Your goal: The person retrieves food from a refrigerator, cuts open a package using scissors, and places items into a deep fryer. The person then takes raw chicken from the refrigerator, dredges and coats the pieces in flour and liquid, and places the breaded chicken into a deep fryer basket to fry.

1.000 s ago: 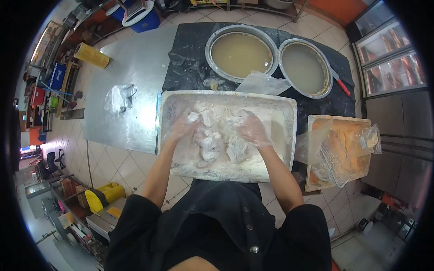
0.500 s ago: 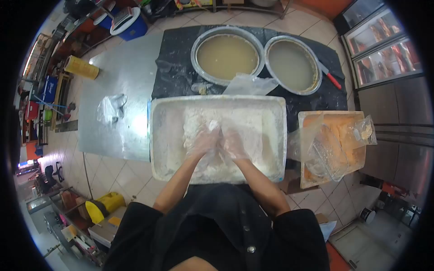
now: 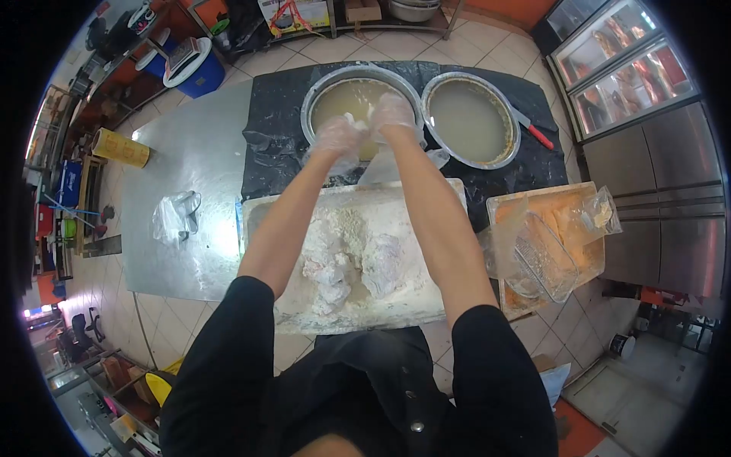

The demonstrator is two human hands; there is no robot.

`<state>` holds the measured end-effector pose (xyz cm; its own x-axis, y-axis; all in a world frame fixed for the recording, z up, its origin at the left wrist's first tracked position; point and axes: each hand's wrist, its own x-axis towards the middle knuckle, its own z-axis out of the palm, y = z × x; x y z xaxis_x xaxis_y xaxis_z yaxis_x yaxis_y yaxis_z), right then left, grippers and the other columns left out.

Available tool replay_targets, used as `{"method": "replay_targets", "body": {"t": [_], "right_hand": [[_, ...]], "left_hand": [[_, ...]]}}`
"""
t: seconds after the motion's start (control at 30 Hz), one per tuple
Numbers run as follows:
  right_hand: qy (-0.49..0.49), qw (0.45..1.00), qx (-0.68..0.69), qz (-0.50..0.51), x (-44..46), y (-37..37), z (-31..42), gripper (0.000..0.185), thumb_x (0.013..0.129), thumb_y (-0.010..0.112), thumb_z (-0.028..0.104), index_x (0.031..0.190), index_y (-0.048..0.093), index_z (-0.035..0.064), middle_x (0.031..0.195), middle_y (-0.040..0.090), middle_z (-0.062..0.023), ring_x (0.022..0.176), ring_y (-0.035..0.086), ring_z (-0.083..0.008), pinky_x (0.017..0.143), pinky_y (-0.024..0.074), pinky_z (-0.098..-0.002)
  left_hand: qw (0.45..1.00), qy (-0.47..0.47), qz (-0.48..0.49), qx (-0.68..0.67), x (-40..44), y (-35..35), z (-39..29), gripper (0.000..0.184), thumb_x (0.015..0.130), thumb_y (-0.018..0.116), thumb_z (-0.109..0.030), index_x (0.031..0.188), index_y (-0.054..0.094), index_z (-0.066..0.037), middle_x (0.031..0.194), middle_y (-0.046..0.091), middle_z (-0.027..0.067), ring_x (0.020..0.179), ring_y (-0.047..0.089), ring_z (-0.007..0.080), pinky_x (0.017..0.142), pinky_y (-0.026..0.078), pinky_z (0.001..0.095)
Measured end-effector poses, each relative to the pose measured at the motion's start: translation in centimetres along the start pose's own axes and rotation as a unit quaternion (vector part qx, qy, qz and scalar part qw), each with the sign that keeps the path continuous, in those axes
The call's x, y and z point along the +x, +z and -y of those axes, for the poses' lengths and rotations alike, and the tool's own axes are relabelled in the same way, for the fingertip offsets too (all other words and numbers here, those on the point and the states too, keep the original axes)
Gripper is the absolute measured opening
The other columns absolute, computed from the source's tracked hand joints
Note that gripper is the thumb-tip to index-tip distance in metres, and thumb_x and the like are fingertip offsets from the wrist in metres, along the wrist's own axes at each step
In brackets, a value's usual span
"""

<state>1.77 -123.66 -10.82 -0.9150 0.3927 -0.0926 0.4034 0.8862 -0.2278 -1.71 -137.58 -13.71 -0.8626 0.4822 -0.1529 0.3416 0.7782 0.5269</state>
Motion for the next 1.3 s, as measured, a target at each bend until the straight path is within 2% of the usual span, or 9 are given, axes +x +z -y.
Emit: {"method": "replay_targets", "body": {"t": [0.13, 0.2, 0.4, 0.53, 0.77, 0.87, 0.97, 1.1, 1.3], "right_hand": [[-0.052, 0.988, -0.134, -0.050, 8.1, 9.2, -7.9, 0.034, 0.089, 0.051, 0.025, 0.104, 0.071, 0.0025, 0.107, 0.069, -0.0201, 0.102, 0.067, -0.0338, 0.087, 0.0539, -0.0415], [-0.099, 0.992, -0.081, 0.016, 3.4, -0.1, -5.1, 0.028, 0.083, 0.057, 0.021, 0.101, 0.071, 0.0031, 0.108, 0.067, -0.0239, 0.107, 0.064, -0.0327, 0.094, 0.0491, -0.0426], [-0.101, 0.873, 0.477, 0.004, -15.9, -5.9, -3.3, 0.031, 0.086, 0.062, 0.033, 0.091, 0.068, 0.0026, 0.095, 0.070, -0.0205, 0.086, 0.066, -0.0346, 0.080, 0.0507, -0.0387], [0.102, 0.961, 0.062, 0.250, -22.3, 0.6, -2.3, 0.040, 0.085, 0.059, 0.025, 0.108, 0.065, -0.0068, 0.093, 0.070, -0.0242, 0.092, 0.068, -0.0336, 0.080, 0.0526, -0.0383], [-0.276, 0.952, -0.056, -0.120, -31.7, 15.7, -3.6, 0.037, 0.079, 0.057, 0.013, 0.110, 0.061, -0.0075, 0.094, 0.065, -0.0260, 0.084, 0.065, -0.0323, 0.072, 0.0521, -0.0462], [-0.241, 0.961, -0.029, 0.134, -31.9, 16.8, -3.8, 0.043, 0.082, 0.060, 0.021, 0.110, 0.056, -0.0112, 0.093, 0.065, -0.0250, 0.084, 0.064, -0.0372, 0.078, 0.0519, -0.0456], [-0.366, 0.930, 0.036, 0.003, -32.2, 16.9, -4.1, 0.029, 0.081, 0.059, 0.018, 0.102, 0.065, 0.0002, 0.093, 0.066, -0.0210, 0.079, 0.063, -0.0284, 0.070, 0.0514, -0.0427], [-0.180, 0.949, 0.064, 0.252, -28.9, 13.7, -6.2, 0.029, 0.085, 0.060, 0.021, 0.108, 0.066, 0.0039, 0.099, 0.067, -0.0171, 0.086, 0.065, -0.0271, 0.077, 0.0520, -0.0406], [-0.084, 0.920, 0.379, 0.048, -27.9, 6.7, -4.7, 0.037, 0.087, 0.063, 0.024, 0.115, 0.063, 0.0001, 0.096, 0.069, -0.0189, 0.089, 0.067, -0.0312, 0.081, 0.0526, -0.0380]], "left_hand": [[1.000, 0.022, -0.018, -0.013, -1.5, -0.5, 0.6, 0.041, 0.084, 0.057, -0.037, 0.097, 0.071, -0.002, 0.106, 0.067, 0.0245, 0.101, 0.065, 0.0391, 0.087, 0.051, 0.0438], [0.993, -0.018, -0.059, -0.105, -6.7, -4.9, -0.1, 0.042, 0.086, 0.058, -0.040, 0.094, 0.070, -0.001, 0.102, 0.067, 0.0249, 0.097, 0.064, 0.0416, 0.084, 0.051, 0.0472], [0.995, -0.082, 0.006, -0.058, -19.9, -4.6, 7.7, 0.051, 0.087, 0.061, -0.043, 0.110, 0.063, 0.002, 0.098, 0.066, 0.0285, 0.095, 0.063, 0.0441, 0.084, 0.050, 0.0467], [0.979, -0.192, 0.060, -0.028, -23.5, 1.2, 10.4, 0.063, 0.080, 0.067, -0.046, 0.118, 0.059, 0.004, 0.104, 0.067, 0.0260, 0.100, 0.064, 0.0422, 0.089, 0.049, 0.0447], [0.981, -0.182, 0.066, -0.017, -26.1, 6.2, 10.0, 0.067, 0.076, 0.069, -0.049, 0.122, 0.060, -0.001, 0.119, 0.063, 0.0250, 0.111, 0.061, 0.0379, 0.094, 0.049, 0.0414], [0.970, -0.177, 0.157, -0.054, -26.9, 5.3, 10.6, 0.060, 0.075, 0.068, -0.052, 0.117, 0.066, -0.008, 0.116, 0.065, 0.0242, 0.108, 0.063, 0.0367, 0.092, 0.050, 0.0411], [0.960, -0.119, 0.249, -0.054, -26.7, 3.1, 10.5, 0.050, 0.078, 0.066, -0.052, 0.110, 0.070, -0.013, 0.109, 0.067, 0.0235, 0.103, 0.065, 0.0365, 0.089, 0.050, 0.0414], [0.958, -0.043, 0.217, -0.184, -27.7, 7.9, 18.2, 0.043, 0.086, 0.061, -0.047, 0.109, 0.070, -0.012, 0.100, 0.069, 0.0231, 0.095, 0.067, 0.0380, 0.082, 0.051, 0.0428], [0.976, -0.193, 0.031, -0.099, -29.1, -1.4, 14.2, 0.042, 0.090, 0.061, -0.043, 0.099, 0.069, -0.003, 0.086, 0.070, 0.0208, 0.080, 0.068, 0.0375, 0.068, 0.052, 0.0442]]}}
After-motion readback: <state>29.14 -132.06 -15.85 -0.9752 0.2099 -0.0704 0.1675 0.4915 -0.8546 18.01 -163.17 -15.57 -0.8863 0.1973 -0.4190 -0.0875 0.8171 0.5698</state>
